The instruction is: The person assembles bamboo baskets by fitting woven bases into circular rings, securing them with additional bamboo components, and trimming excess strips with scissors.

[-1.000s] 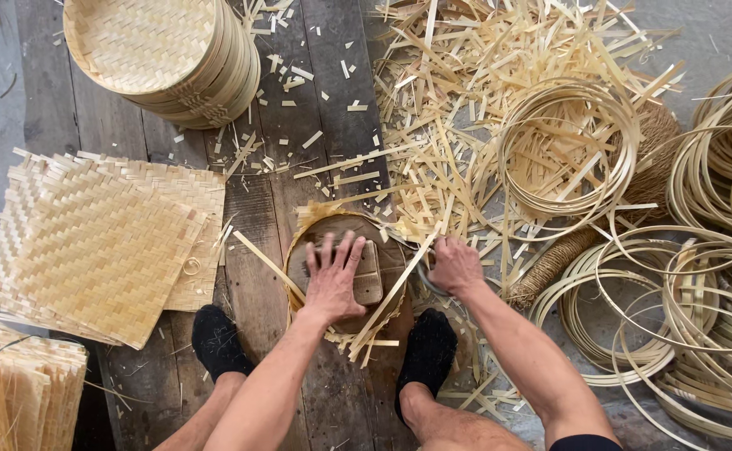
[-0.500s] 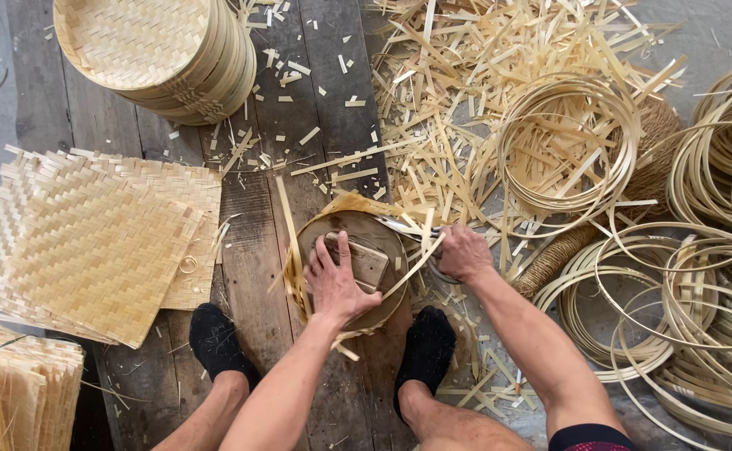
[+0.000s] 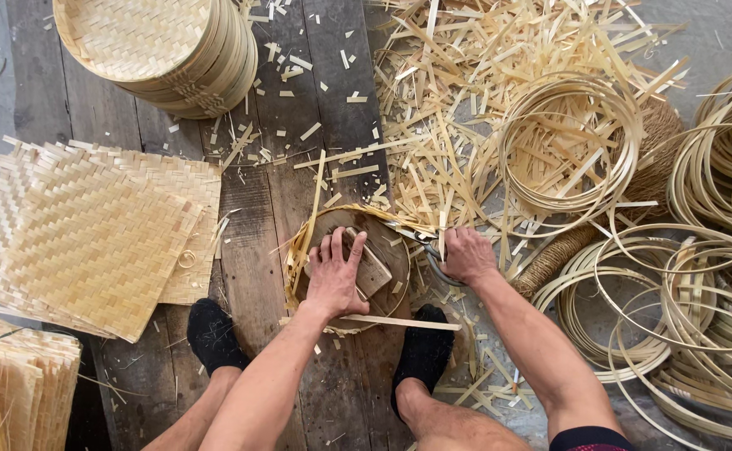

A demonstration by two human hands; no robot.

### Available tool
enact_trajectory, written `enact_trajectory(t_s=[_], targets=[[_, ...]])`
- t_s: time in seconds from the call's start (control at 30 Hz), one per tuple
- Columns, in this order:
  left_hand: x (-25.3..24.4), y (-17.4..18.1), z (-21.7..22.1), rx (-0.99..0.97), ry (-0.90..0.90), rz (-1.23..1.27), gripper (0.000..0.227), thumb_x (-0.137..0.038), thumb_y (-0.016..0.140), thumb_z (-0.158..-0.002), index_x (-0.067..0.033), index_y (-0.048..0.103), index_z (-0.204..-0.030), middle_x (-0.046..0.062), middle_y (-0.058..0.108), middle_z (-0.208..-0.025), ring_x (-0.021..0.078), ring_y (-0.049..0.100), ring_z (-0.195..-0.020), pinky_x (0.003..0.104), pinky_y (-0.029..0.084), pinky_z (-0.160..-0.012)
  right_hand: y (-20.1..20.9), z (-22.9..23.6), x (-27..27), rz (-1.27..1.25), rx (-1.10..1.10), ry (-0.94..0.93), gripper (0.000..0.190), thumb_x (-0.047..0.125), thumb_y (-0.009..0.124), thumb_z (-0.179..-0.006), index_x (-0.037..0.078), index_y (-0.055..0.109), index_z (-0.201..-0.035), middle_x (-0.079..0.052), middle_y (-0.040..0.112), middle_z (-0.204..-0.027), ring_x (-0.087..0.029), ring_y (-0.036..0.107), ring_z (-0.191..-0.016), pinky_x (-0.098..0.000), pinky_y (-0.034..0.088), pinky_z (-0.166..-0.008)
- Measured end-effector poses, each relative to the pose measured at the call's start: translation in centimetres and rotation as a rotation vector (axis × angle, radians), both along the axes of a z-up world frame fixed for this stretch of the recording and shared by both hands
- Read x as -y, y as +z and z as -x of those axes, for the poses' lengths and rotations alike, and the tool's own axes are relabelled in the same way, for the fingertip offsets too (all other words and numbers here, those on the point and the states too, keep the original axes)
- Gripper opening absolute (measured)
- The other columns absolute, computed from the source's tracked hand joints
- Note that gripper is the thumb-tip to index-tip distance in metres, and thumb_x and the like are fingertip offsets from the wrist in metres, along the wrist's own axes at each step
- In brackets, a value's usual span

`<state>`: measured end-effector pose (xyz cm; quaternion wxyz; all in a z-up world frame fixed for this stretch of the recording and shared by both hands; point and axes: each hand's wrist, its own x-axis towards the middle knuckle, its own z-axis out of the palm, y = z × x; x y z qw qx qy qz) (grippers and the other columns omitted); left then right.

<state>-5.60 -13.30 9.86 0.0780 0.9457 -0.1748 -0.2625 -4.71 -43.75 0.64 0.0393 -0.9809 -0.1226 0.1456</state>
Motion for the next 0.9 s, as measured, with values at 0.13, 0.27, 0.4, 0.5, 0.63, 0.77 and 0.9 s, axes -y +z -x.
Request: enact_trajectory(t_s=[0.13, 0.27, 0.4, 0.5, 0.63, 0.77, 0.9], targets=[[0.0, 0.4, -0.1, 0.001, -0.023, 0.006, 0.156, -0.053, 0.100, -0.041, -0.0247, 0.003, -0.159, 0.027, 0.013, -0.154, 0.0486, 0.018, -0.143, 0.062, 0.019, -0.116, 1.6, -1.7, -3.3, 0.067, -0.136, -0.032, 0.048, 0.045, 0.063, -0.093, -0.002, 0.063, -0.102, -0.017, 0.066, -0.091, -0.026, 0.062, -0.080, -0.0380, 0.054, -0.074], [-0.6, 1.4, -0.9, -0.052, -0.095, -0.025, 0.154, -0.048, 0.101, -0.042, -0.0277, 0.003, -0.160, 0.023, 0.011, -0.157, 0.0457, 0.013, -0.146, 0.063, 0.016, -0.116, 0.3, -2.4, -2.3, 0.060, -0.130, 0.026, 0.045, 0.025, 0.064, -0.078, -0.002, 0.061, -0.114, -0.017, 0.066, -0.099, -0.023, 0.062, -0.085, -0.0355, 0.055, -0.079], [-1.2, 2.3, -0.6, -0.093, -0.158, -0.052, 0.155, -0.047, 0.103, -0.040, -0.0335, 0.003, -0.159, 0.018, 0.007, -0.160, 0.0424, 0.010, -0.149, 0.064, 0.013, -0.117, 0.4, -0.1, -1.2, -0.032, -0.306, -0.089, 0.039, 0.029, 0.061, -0.083, 0.003, 0.062, -0.112, -0.015, 0.069, -0.098, -0.024, 0.065, -0.088, -0.0371, 0.056, -0.085], [-0.8, 2.2, -0.9, -0.110, -0.153, -0.085, 0.157, -0.047, 0.104, -0.040, -0.0349, 0.003, -0.160, 0.018, 0.007, -0.161, 0.0422, 0.010, -0.149, 0.064, 0.013, -0.118, 1.1, 0.0, -2.3, -0.087, -0.346, -0.182, 0.048, 0.042, 0.066, -0.088, 0.000, 0.059, -0.109, -0.019, 0.066, -0.099, -0.026, 0.064, -0.090, -0.0409, 0.057, -0.083], [-1.2, 2.0, -0.6, -0.100, -0.158, -0.069, 0.158, -0.045, 0.103, -0.040, -0.0345, 0.003, -0.162, 0.018, 0.007, -0.162, 0.0418, 0.010, -0.150, 0.064, 0.013, -0.119, 0.9, 0.1, -4.7, -0.087, 0.186, -0.047, 0.064, 0.042, 0.081, -0.059, -0.004, 0.062, -0.100, -0.023, 0.067, -0.094, -0.035, 0.065, -0.086, -0.0477, 0.059, -0.076], [-0.9, 1.3, 0.3, 0.009, 0.002, -0.027, 0.154, -0.057, 0.099, -0.046, -0.0306, 0.000, -0.161, 0.019, -0.003, -0.165, 0.0446, 0.002, -0.151, 0.069, 0.010, -0.117, 0.0, 0.0, -3.1, -0.051, -0.179, -0.140, 0.044, 0.044, 0.060, -0.096, 0.001, 0.063, -0.106, -0.015, 0.068, -0.093, -0.023, 0.066, -0.081, -0.0373, 0.059, -0.070], [2.3, 0.7, 2.6, -0.005, 0.714, 0.112, 0.148, -0.074, 0.090, -0.054, -0.0260, -0.005, -0.157, 0.023, -0.013, -0.164, 0.0493, -0.002, -0.152, 0.075, 0.012, -0.114, 0.7, -0.7, -1.1, -0.043, -0.141, -0.050, 0.049, 0.049, 0.063, -0.093, 0.002, 0.064, -0.107, -0.015, 0.067, -0.093, -0.023, 0.066, -0.081, -0.0371, 0.058, -0.070]])
